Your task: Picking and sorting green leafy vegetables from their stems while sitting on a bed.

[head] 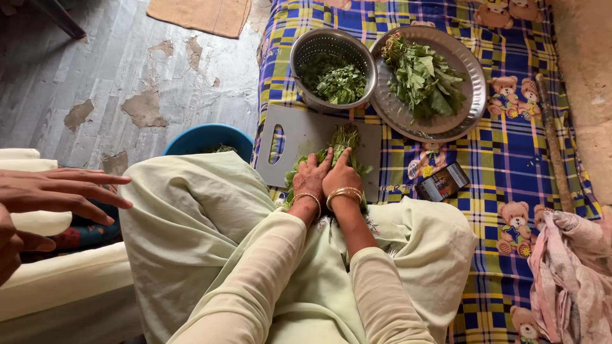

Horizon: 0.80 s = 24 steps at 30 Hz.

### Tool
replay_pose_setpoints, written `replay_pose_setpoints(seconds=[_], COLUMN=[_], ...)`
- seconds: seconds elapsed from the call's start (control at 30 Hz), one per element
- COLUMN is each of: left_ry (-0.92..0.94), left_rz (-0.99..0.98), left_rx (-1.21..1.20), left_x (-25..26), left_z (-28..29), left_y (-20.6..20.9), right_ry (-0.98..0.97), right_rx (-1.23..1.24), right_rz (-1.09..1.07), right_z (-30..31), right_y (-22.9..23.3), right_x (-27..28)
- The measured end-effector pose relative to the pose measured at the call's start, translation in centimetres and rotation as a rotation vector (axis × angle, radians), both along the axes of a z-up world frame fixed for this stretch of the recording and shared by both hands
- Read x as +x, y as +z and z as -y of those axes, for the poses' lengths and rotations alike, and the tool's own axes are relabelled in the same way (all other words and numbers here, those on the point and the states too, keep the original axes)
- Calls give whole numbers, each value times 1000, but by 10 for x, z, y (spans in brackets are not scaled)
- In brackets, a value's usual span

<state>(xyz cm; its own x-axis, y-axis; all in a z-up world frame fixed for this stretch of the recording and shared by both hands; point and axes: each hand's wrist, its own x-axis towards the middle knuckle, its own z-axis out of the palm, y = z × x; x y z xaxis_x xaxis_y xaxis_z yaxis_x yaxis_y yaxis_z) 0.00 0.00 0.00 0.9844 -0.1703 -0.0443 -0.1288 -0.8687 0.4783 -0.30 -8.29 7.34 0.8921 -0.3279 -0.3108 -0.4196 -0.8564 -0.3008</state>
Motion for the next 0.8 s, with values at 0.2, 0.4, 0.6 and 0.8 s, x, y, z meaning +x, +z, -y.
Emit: replay_pose_setpoints(seconds=[0.2, 0.4, 0.6, 0.8], left_ry=[-46, -55, -34, 11], left_rz=[45, 29, 26, 43], left_rx=[77, 37, 49, -78], left_x=[-6, -8, -7, -9], left_z=[2, -4, 2, -3], left_y=[10, 24, 20, 31], right_ry=[-21, -3, 27, 1], right_rx=[-2, -38, -58, -13], right_rz=[-176, -57, -13, 40], right_z=[-1, 6, 20, 13], right_y=[25, 2, -29, -3], right_x=[-12, -1, -5, -17])
